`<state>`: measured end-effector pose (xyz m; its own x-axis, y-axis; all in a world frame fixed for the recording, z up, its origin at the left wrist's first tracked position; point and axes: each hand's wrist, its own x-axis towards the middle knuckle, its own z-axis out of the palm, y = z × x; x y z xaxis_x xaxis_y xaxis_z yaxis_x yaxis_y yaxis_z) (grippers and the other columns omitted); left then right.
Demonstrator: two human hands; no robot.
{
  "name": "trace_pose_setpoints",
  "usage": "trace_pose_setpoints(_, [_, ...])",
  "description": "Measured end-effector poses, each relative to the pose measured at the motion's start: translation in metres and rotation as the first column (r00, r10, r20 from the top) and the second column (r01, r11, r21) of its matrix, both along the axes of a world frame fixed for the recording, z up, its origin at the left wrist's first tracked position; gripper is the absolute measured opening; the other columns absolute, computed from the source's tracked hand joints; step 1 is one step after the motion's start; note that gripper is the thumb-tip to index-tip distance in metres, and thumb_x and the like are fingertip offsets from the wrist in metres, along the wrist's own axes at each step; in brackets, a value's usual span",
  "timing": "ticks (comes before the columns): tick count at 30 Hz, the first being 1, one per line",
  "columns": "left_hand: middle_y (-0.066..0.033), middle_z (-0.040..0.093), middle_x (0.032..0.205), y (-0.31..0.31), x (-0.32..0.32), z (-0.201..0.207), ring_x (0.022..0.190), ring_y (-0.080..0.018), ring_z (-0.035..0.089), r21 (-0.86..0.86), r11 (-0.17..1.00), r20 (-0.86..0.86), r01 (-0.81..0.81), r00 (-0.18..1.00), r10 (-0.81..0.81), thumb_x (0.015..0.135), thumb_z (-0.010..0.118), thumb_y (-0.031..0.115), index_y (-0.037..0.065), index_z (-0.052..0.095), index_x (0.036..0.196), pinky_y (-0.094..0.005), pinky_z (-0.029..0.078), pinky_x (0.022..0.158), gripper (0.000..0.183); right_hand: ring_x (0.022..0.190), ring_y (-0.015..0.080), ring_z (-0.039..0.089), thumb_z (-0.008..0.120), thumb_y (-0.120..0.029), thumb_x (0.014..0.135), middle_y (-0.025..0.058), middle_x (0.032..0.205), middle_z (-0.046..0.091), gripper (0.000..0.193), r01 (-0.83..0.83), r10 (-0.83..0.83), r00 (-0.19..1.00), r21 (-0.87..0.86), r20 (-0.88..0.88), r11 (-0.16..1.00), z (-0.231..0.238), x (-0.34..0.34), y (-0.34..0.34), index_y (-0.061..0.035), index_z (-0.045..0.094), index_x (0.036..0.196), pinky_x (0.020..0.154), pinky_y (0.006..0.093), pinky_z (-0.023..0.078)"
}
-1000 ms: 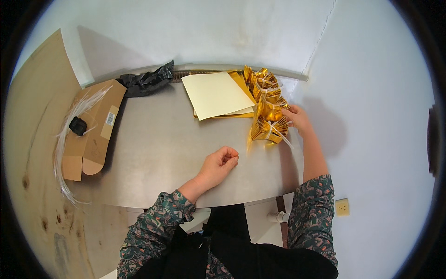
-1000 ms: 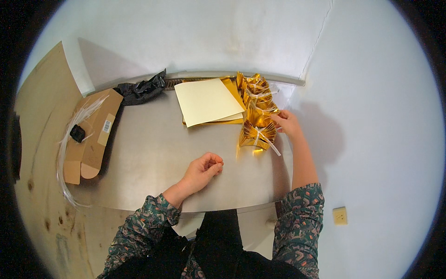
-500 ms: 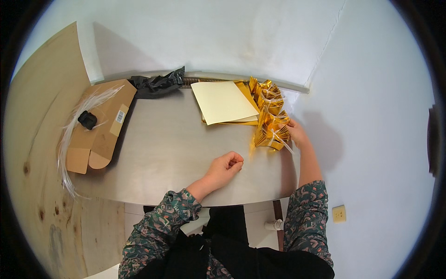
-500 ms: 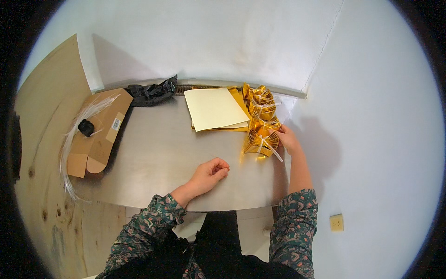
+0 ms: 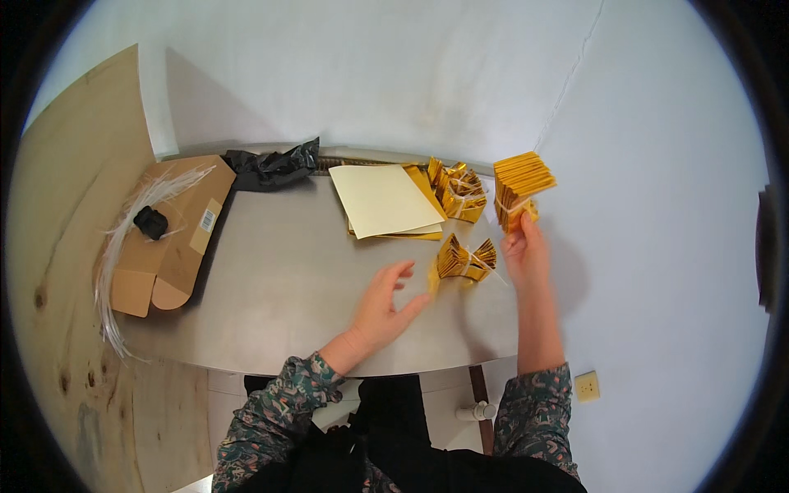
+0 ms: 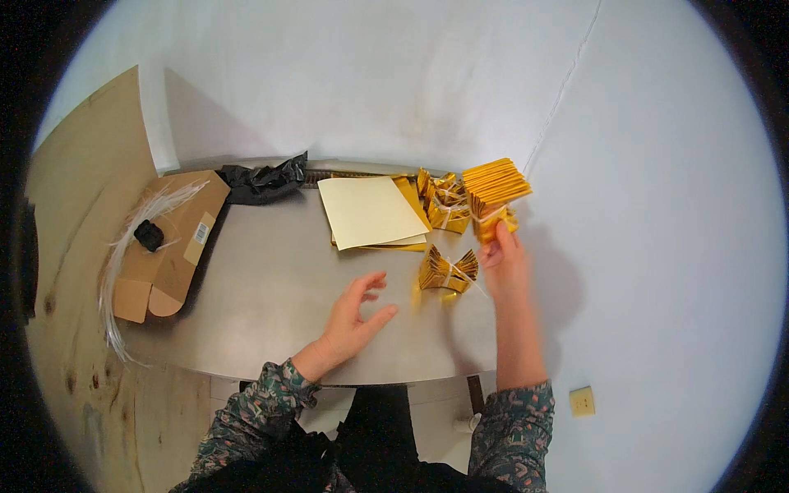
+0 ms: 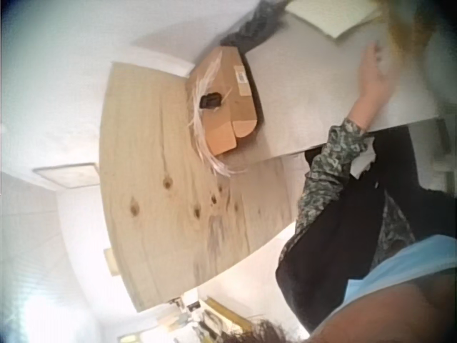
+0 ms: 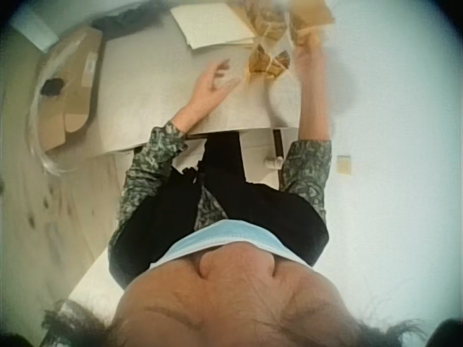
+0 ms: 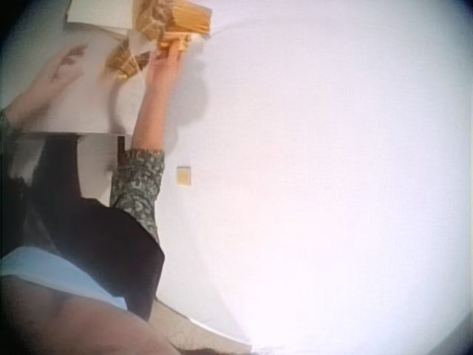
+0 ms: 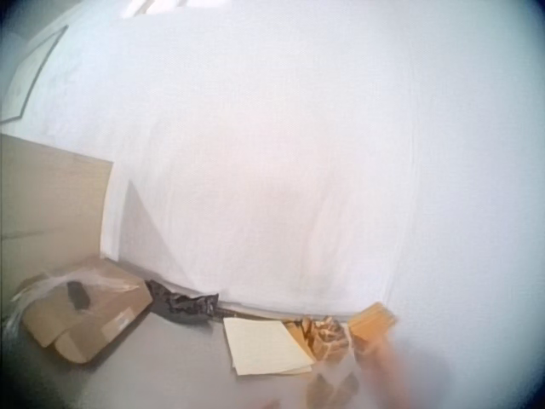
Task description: The person bundles stacks of gold-colored paper with white twist ties, then folds a single sheet of gold paper into a triangular shape. Bundled stacks are placed on the table, and the folded sheet is set aside.
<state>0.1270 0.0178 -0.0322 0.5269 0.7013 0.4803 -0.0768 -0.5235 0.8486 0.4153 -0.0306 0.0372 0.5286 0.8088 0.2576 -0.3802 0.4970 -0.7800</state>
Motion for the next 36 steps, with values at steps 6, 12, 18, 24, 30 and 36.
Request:
trace_pose_setpoints(6, [-0.0187, 0.043, 0.158, -0.025, -0.005, 0.032, 0.146, -0.0291, 0.044, 0.072, 0.996, 0.241, -0.059, 0.97, 0.04, 0.089, 0.082, 0.02, 0.001, 0.035, 0.156, -0.0415, 0.035, 0.12, 0.084, 0.091, 0.0102, 0.063, 0.05, -0.034, 0.112, 0.002, 0.118, 0.067, 0.03, -0.525, 0.558, 0.804, 0.198, -0.206, 0.828, -0.044, -0.151, -0.023, -0.0113, 0.059, 0.13, 0.07, 0.0233, 0.05])
trace_pose_setpoints(12, [-0.0167, 0.054, 0.149, -0.019, -0.041, 0.012, 0.136, -0.0296, 0.054, -0.046, 0.992, 0.378, -0.117, 0.917, 0.126, 0.084, 0.081, 0.014, 0.001, 0.045, 0.149, -0.0402, 0.042, 0.115, 0.076, 0.096, 0.0185, 0.064, 0.047, -0.032, 0.112, 0.0035, 0.116, 0.066, 0.034, -0.523, 0.452, 0.808, -0.109, -0.378, 0.845, -0.07, -0.211, -0.035, -0.0087, 0.057, 0.135, 0.078, 0.0348, 0.053])
trace_pose_setpoints(18, [-0.0189, 0.059, 0.146, -0.002, -0.102, 0.016, 0.128, -0.0338, 0.06, 0.259, 0.933, 0.258, -0.248, 0.949, 0.181, 0.075, 0.082, 0.007, 0.005, 0.054, 0.14, -0.0419, 0.047, 0.11, 0.071, 0.1, 0.0189, 0.064, 0.05, -0.024, 0.109, 0.0077, 0.115, 0.064, 0.031, -0.151, 0.312, 0.839, -0.358, 0.447, 0.921, -0.051, -0.186, -0.09, -0.0017, 0.058, 0.129, 0.085, 0.0347, 0.052])
trace_pose_setpoints(24, [-0.0207, 0.056, 0.15, -0.02, -0.111, 0.032, 0.14, -0.0391, 0.053, 0.398, 0.908, 0.168, -0.129, 0.984, 0.066, 0.074, 0.083, 0.006, 0.005, 0.05, 0.143, -0.0544, 0.036, 0.121, 0.077, 0.15, 0.0329, 0.036, 0.065, -0.052, 0.1, 0.025, 0.159, 0.041, 0.091, 0.121, -0.273, 0.663, 0.261, 0.697, 0.958, -0.018, -0.206, -0.06, 0.0119, 0.033, 0.155, 0.123, 0.0436, 0.027])
trace_pose_setpoints(30, [-0.0249, 0.036, 0.164, -0.044, -0.108, 0.052, 0.155, -0.0367, 0.034, 0.153, 0.988, 0.342, 0.029, 0.936, -0.081, 0.095, 0.069, 0.023, -0.005, 0.03, 0.158, -0.0484, 0.025, 0.126, 0.079, 0.155, 0.0373, 0.031, 0.057, -0.052, 0.104, 0.0261, 0.16, 0.041, 0.088, 0.057, -0.169, 0.728, 0.187, 0.665, 0.981, -0.008, -0.238, -0.044, 0.0135, 0.03, 0.156, 0.126, 0.0479, 0.02])
trace_pose_setpoints(36, [-0.0254, 0.031, 0.167, -0.043, -0.102, 0.06, 0.156, -0.0352, 0.031, 0.032, 0.999, 0.421, -0.016, 0.907, 0.001, 0.107, 0.054, 0.035, -0.008, 0.024, 0.161, -0.0431, 0.026, 0.125, 0.075, 0.151, 0.0322, 0.035, 0.041, -0.053, 0.108, 0.0248, 0.161, 0.038, 0.08, 0.159, -0.282, 0.647, 0.236, 0.709, 0.959, -0.013, -0.254, -0.046, 0.0103, 0.032, 0.156, 0.123, 0.0452, 0.027])
